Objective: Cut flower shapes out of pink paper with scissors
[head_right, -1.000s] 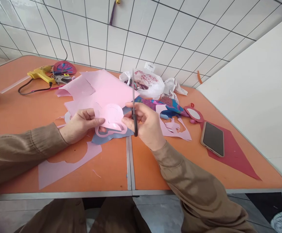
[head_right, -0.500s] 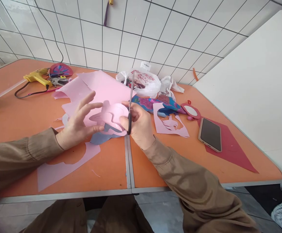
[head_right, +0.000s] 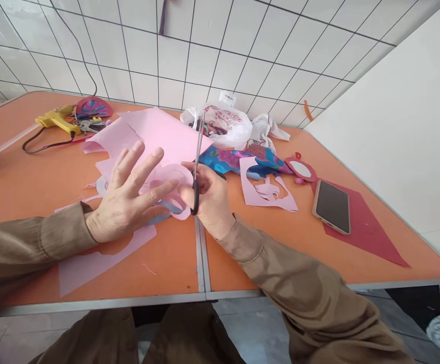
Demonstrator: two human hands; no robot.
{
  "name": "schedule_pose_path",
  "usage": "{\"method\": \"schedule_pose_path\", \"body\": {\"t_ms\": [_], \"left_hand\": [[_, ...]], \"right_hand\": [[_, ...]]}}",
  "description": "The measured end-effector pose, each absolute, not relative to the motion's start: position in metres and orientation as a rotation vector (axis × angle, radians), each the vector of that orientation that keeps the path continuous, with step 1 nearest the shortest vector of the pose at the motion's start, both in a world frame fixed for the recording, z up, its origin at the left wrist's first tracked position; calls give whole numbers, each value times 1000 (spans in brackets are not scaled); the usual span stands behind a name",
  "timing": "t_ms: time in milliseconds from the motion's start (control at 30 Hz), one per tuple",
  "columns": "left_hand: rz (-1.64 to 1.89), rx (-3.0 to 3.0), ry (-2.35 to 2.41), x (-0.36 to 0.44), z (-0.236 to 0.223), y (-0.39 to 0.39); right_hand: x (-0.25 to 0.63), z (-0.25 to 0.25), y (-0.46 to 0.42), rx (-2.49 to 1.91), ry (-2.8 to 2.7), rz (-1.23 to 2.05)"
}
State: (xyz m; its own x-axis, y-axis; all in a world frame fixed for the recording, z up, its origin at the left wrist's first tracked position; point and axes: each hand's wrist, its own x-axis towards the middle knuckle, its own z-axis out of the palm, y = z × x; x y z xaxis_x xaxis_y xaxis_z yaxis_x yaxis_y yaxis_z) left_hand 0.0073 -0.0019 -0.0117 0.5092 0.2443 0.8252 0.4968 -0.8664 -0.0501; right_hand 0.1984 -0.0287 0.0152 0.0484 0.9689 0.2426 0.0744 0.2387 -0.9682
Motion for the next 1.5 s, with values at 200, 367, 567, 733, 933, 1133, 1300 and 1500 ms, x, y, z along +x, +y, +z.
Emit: {"method": "schedule_pose_path", "body": {"t_ms": [200,367,567,733,933,1133,1300,1500], "left_hand": [[-1352,-2734,-632,7,1,-8],[-1388,-2833,-760,6,7,-10],[-1387,-2783,-747,3,4,-7],[-1354,-2728,-698,5,2,-4],[-1329,-2843,-781,4,10,-9],[-1403,-2823,-786,2,14,-10],[-1534,-2826,-869,3,14,-7],[-1764,-2805,-976,1,19,-1]], "right_hand": [[195,14,-31,-1130,-1239,1055],[198,13,-30,-1085,-1265,1069],[202,11,-27,-1031,-1272,1066],[199,16,-30,-1069,-1316,1062],[200,18,-30,-1073,-1350,1007],[200,14,-28,-1077,-1365,996],[199,14,-29,-1065,-1369,1002],[222,19,-13,-1350,-1533,908]]}}
